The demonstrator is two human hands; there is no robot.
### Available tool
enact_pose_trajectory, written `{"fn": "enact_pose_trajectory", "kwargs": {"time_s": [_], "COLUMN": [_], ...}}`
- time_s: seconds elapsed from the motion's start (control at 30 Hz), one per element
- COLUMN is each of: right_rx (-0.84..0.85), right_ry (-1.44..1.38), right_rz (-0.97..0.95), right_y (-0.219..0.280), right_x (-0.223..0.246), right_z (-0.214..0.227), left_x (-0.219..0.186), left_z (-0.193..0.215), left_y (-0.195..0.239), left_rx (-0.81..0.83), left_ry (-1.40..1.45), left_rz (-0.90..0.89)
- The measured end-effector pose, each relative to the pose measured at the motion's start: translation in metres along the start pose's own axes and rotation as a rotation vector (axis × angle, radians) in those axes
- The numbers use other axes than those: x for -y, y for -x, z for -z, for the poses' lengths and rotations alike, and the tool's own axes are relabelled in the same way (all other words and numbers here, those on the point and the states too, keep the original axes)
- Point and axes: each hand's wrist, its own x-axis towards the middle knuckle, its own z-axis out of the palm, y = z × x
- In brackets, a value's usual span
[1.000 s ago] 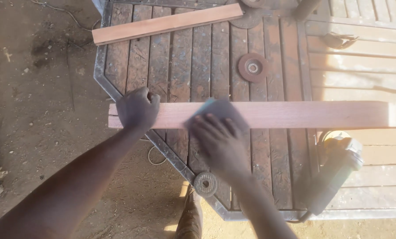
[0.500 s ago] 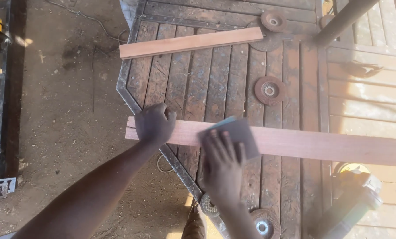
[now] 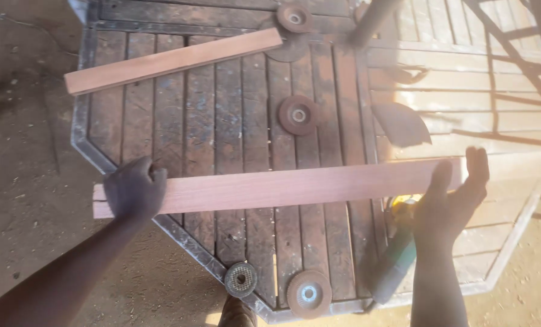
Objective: Sanding a wooden plank using an angle grinder and a sanding block
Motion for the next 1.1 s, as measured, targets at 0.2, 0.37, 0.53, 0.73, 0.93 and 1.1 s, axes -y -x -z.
{"fn": "enact_pose_trajectory", "kwargs": {"time_s": [0.2, 0.37, 0.53, 0.73, 0.93, 1.1], "right_rx": [0.063, 0.239, 0.253, -0.076, -0.190, -0.240], "right_ry": [0.030, 0.131, -0.008, -0.716, -1.203, -1.313], "right_rz": [-0.887, -1.113, -1.188, -1.421, -1.343, -1.326], "right_y": [0.067, 0.078, 0.084, 0.140, 0.124, 0.133], "right_x": [-0.114, -0.086, -0.093, -0.179, -0.094, -0.090], "right_z": [0.003, -0.001, 0.020, 0.005, 0.048, 0.068], "left_x": [-0.006, 0.006, 0.015, -0.101, -0.293, -0.340], "left_z": [0.009, 0.000, -0.008, -0.009, 0.043, 0.087], "left_y": [-0.011, 0.001, 0.006, 0.033, 0.105, 0.133], "left_rx": [0.211, 0.117, 0.061, 0.043, 0.903, 1.516], "left_ry": [-0.099, -0.072, -0.196, -0.007, 0.754, 1.011], "left_rz": [0.141, 0.093, 0.049, -0.255, -0.722, -0.195]}}
